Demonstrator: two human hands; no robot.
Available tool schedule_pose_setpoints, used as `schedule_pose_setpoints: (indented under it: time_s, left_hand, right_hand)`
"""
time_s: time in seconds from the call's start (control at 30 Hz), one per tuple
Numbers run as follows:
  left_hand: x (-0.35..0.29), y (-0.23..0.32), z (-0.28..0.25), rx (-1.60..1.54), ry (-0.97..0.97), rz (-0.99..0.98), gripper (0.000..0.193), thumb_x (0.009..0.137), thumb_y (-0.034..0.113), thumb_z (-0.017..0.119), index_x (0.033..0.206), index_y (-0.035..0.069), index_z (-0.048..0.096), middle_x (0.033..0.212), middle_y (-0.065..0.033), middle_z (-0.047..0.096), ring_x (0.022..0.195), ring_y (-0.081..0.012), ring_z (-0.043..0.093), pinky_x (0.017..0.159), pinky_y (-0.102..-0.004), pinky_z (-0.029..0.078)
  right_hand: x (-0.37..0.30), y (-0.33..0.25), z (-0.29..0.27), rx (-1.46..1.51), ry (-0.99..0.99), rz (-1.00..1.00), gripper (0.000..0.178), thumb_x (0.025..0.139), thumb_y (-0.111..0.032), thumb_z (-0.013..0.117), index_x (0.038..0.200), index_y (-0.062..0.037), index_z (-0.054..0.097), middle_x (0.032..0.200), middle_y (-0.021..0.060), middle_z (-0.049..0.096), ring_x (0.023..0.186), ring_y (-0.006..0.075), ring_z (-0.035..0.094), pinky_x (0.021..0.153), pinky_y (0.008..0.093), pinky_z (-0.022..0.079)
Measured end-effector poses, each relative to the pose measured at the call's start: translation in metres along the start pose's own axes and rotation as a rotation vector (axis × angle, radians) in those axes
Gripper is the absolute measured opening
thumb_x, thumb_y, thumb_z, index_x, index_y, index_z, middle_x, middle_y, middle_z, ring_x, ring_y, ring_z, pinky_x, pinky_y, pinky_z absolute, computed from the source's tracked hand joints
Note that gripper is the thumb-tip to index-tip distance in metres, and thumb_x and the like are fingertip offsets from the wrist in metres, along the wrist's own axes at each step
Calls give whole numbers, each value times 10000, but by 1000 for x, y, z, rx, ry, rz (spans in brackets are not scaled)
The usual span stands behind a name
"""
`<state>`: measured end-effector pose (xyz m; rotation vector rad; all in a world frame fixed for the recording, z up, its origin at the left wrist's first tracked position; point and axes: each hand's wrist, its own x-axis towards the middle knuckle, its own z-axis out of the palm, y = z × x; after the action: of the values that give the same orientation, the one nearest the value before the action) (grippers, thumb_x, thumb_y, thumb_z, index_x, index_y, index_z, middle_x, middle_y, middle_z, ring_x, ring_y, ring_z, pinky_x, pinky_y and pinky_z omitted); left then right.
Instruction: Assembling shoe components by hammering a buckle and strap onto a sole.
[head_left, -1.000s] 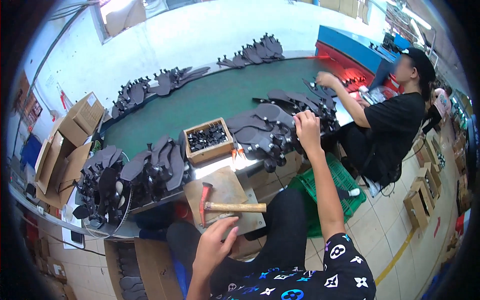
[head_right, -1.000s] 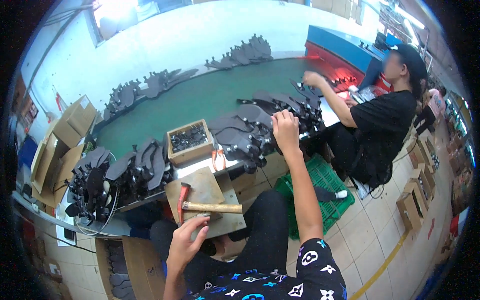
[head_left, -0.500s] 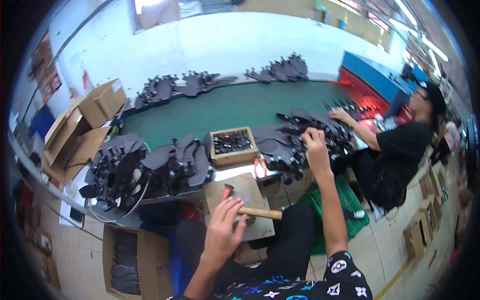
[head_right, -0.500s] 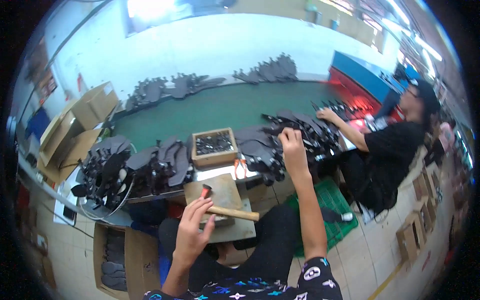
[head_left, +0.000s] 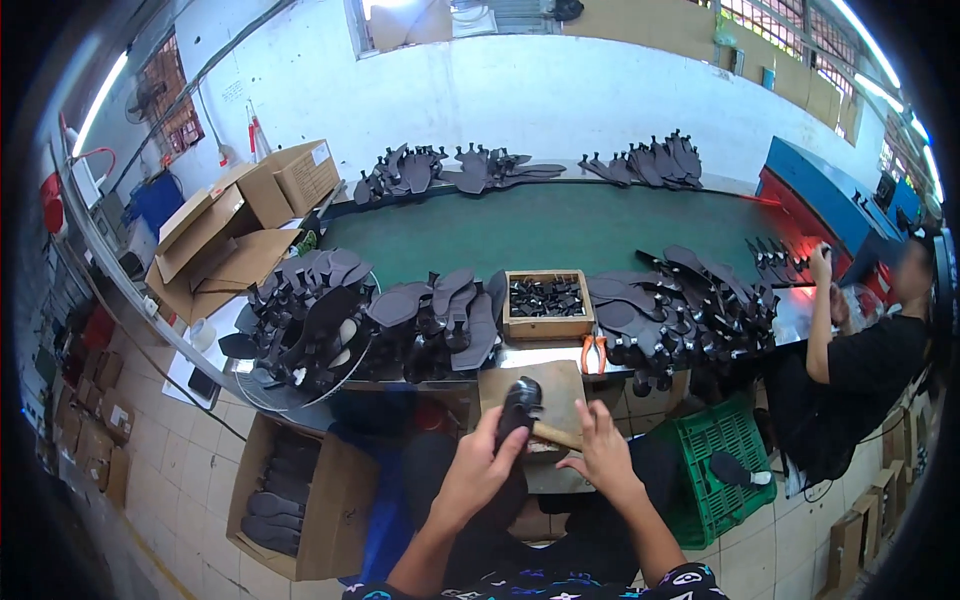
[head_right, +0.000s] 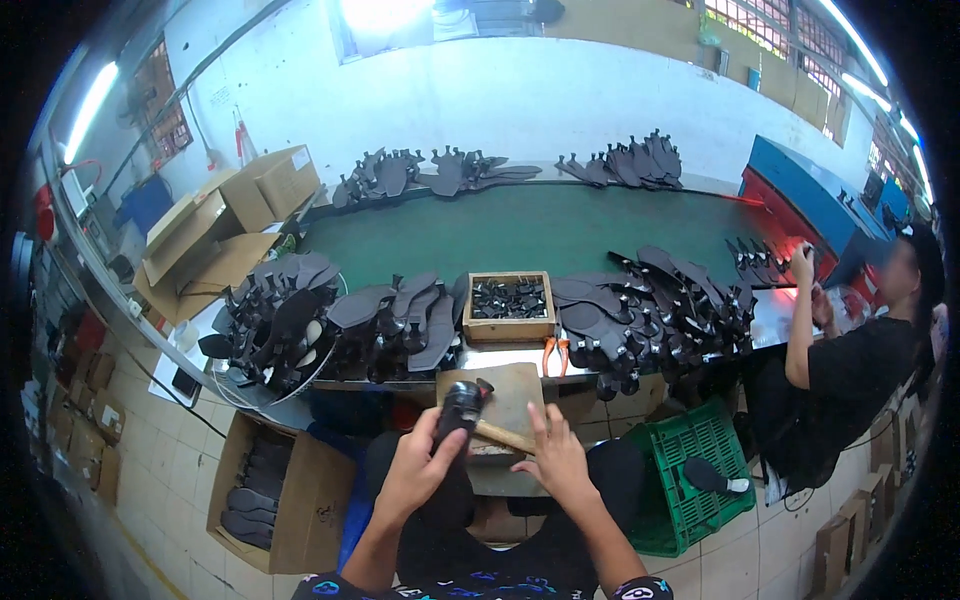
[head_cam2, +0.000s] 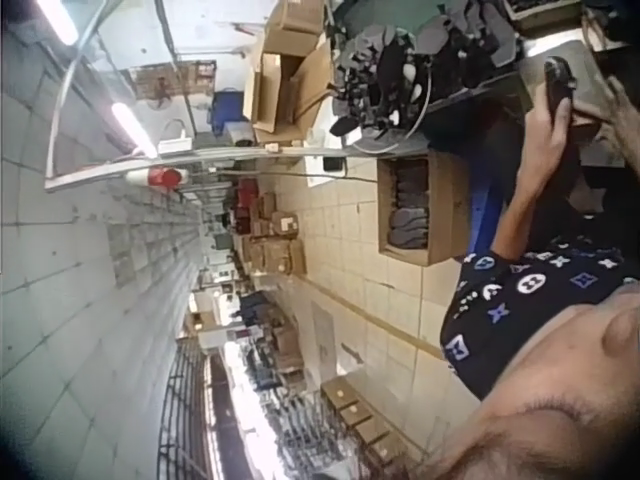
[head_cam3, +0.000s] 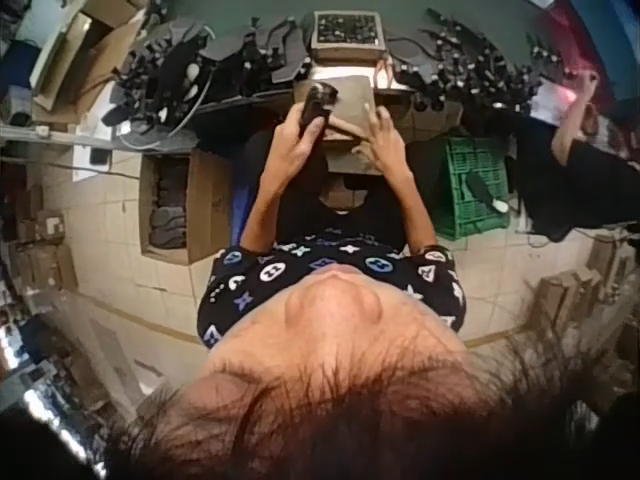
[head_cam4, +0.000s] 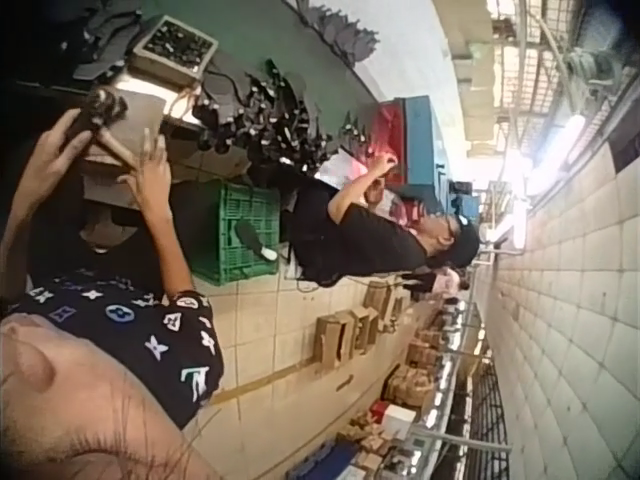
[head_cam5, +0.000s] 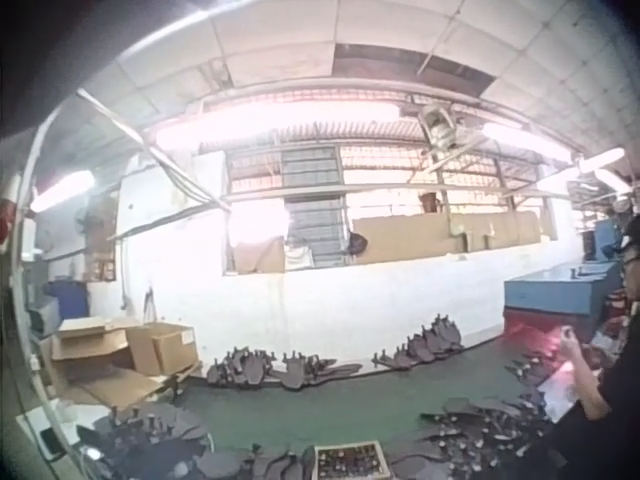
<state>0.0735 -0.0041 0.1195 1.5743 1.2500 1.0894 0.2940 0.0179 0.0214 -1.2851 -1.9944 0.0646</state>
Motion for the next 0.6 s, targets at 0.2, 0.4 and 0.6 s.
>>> schedule_pose_setpoints:
  time_s: [0.2,0.4,0.6]
  left_hand:
    - [23,-24,21,-346,169,33,265,1040,220,522,1193,6,494,853,-58,663,758,-97,619,694,-266,499]
    - [78,-128,73,973,339,249,499,909,132,612,1361,-12,455,1344,-220,488,1286,-369,411,1075,-480,318]
    - [147,-96,80,610,232,427,391,859,94,639,1243,45,587,1187,-147,605,1116,-332,573,937,-446,456]
  right_hand:
    - [-93,59,13,79,-65,352,295,772,-132,771,1043,-51,688,653,140,642,546,310,622,570,363,516]
    - [-151,39,-56,430,-63,705,160,854,-131,742,835,7,664,629,120,614,556,152,644,531,301,483]
    - [-173,22,-68,284,148,689,85,870,-68,714,905,7,695,680,26,670,614,76,607,553,258,458]
